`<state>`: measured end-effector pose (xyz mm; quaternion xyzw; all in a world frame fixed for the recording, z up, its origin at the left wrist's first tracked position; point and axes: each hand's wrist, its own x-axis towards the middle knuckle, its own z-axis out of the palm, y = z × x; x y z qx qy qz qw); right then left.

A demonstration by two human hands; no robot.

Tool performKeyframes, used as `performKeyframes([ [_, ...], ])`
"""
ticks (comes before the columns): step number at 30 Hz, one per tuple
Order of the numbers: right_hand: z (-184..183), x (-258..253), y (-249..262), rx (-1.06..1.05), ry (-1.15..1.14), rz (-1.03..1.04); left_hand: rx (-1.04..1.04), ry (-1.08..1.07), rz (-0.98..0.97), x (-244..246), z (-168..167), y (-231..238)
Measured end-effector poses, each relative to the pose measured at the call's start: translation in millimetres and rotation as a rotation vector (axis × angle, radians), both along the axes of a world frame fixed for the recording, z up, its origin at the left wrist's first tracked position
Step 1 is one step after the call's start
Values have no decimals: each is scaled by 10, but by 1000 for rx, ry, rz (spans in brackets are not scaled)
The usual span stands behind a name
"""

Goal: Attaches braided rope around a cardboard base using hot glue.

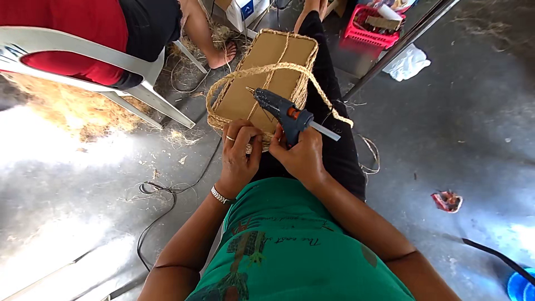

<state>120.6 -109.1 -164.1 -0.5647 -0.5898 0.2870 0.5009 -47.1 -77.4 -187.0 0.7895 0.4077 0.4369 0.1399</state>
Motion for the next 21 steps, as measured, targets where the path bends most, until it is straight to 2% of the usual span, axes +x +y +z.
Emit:
performKeyframes([
  [21, -30, 6, -14, 12, -28, -3, -10, 22, 7, 6, 1, -3],
])
